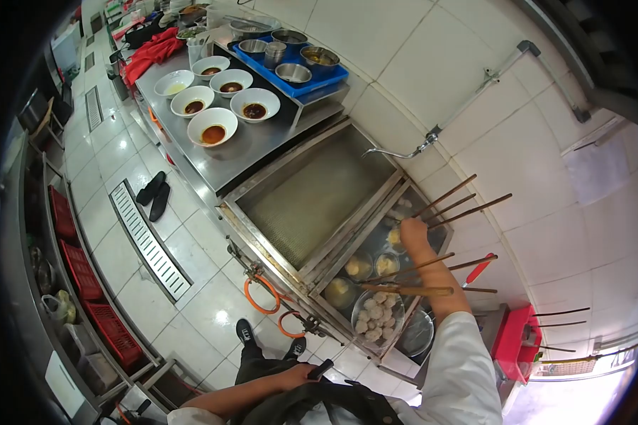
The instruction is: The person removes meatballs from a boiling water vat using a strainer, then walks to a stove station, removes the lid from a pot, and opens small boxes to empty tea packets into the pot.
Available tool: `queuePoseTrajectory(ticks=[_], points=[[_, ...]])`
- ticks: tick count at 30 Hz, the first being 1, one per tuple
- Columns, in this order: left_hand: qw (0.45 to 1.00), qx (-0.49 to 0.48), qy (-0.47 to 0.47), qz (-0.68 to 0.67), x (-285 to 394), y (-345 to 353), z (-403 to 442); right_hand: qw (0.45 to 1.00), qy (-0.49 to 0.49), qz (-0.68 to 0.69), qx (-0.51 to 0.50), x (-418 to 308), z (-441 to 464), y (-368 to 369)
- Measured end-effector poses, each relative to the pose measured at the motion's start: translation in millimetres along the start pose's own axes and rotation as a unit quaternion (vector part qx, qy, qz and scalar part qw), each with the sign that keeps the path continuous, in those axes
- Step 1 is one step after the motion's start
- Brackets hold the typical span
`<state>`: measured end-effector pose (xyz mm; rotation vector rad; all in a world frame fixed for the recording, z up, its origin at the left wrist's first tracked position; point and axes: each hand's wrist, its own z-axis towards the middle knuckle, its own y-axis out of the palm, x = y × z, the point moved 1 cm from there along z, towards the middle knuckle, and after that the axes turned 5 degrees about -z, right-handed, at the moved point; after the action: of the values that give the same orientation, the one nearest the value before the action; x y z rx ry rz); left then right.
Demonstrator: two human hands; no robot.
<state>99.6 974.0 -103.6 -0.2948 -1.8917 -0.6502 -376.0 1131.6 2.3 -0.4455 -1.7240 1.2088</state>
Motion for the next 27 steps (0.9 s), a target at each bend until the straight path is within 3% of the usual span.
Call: queuePoseTrajectory(ticks=[6, 12, 14, 19, 27], points=[[0.999, 0.026, -0.007, -0.026, -2, 8, 0, 0.997, 0.011, 0.053, 0.054, 20, -20, -18], [0.997, 0.030, -0.055, -0.044, 5, 11, -5, 0.989, 0.067, 0.128, -0.024, 42, -83, -79], [0.996, 0.028, -0.062, -0.053, 22, 11, -7, 0.981, 0.087, 0.175, -0.005, 51, -122, -103], [0.996, 0.025, -0.074, -0.048, 36, 17, -8, 0.950, 0.158, 0.264, -0.046, 57, -228, -173], [0.988, 0.019, -0.100, -0.120, 32, 30, -3, 0.870, 0.246, 0.410, -0.120, 32, -359, -163]])
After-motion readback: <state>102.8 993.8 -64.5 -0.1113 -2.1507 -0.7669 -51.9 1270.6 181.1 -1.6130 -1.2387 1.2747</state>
